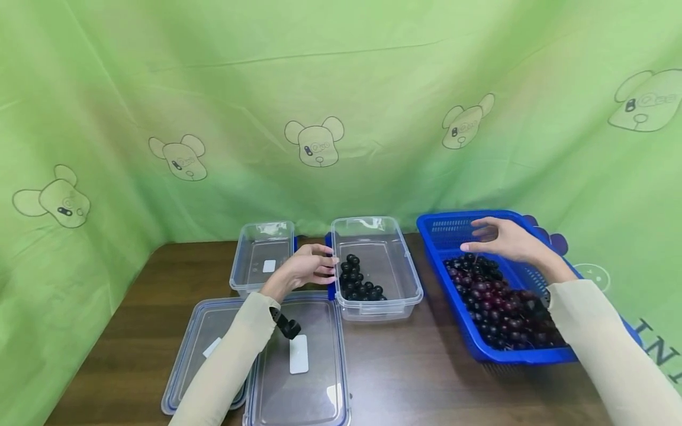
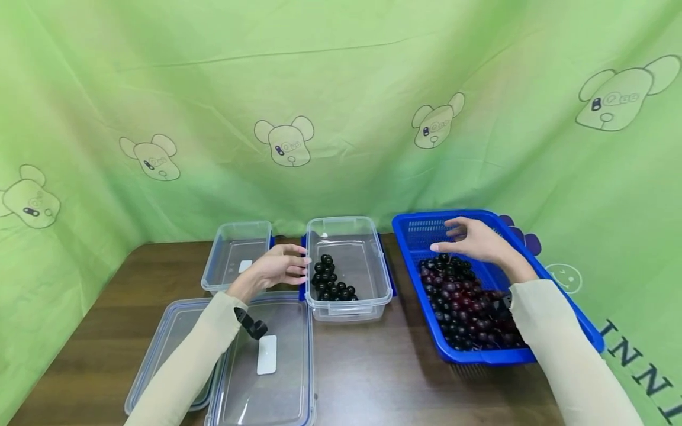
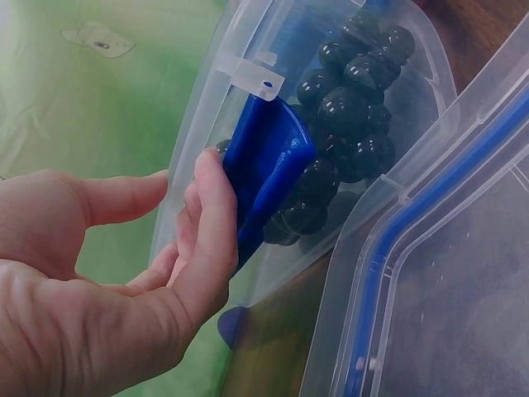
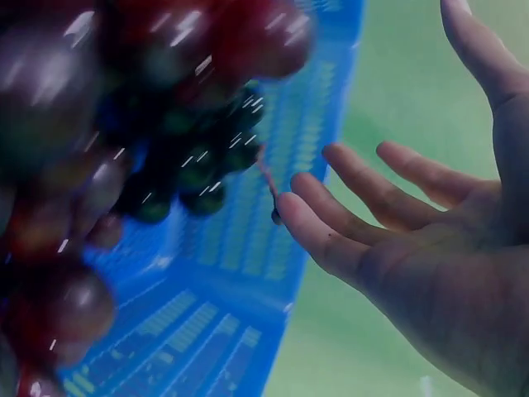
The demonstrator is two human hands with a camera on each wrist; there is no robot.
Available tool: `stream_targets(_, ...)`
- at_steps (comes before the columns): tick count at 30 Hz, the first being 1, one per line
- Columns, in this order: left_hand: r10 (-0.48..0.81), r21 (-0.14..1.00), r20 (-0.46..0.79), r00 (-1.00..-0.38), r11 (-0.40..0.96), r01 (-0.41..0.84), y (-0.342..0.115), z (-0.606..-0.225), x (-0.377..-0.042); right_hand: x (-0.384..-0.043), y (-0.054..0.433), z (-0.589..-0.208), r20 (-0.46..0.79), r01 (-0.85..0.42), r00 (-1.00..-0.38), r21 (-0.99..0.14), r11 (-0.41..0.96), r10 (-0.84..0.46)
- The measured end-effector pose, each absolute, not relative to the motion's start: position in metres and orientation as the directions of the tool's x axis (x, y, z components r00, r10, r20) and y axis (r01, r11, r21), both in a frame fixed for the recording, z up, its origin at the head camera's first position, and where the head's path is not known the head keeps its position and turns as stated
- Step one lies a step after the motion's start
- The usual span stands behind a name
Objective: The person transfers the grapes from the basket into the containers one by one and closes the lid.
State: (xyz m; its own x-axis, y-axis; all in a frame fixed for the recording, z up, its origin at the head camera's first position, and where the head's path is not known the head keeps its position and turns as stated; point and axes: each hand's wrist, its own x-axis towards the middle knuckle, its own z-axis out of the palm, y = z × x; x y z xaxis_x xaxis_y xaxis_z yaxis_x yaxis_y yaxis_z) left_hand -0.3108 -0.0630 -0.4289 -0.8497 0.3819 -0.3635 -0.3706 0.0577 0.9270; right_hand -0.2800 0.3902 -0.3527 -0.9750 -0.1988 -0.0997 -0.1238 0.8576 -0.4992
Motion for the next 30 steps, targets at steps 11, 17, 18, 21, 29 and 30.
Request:
stream_targets(11, 0.388, 0.932, -0.352, -0.852, 0.060, -0.357, -0.064, -0.429, -0.309, -0.296, 0.411, -0.372, -0.203, -0.086, -0.961, -0.434, 0.897, -0.190)
stream_targets(17, 0.387, 0.930, -0.354, -0.852, 0.053, -0.363, -0.063, -0.430, -0.309, -0.301, 0.417, -0.389, -0.274, -0.071, -0.939, -0.436, 0.897, -0.207)
stream_targets(18, 0.388, 0.930, -0.355, -0.850, 0.052, -0.364, -0.063, -0.429, -0.309, -0.302, 0.417, -0.391, -0.284, -0.070, -0.936, -0.433, 0.899, -0.209)
stream_targets(21, 0.394, 0.928, -0.358, -0.847, 0.048, -0.370, -0.063, -0.429, -0.309, -0.303, 0.419, -0.396, -0.310, -0.065, -0.928, -0.417, 0.907, -0.209)
stream_targets(29, 0.388, 0.926, -0.362, -0.848, 0.045, -0.375, -0.063, -0.428, -0.309, -0.304, 0.421, -0.398, -0.413, 0.013, -0.892, -0.428, 0.904, -0.183)
stream_targets(30, 0.387, 0.926, -0.362, -0.848, 0.045, -0.375, -0.064, -0.428, -0.310, -0.304, 0.421, -0.398, -0.440, 0.034, -0.880, -0.436, 0.899, -0.180)
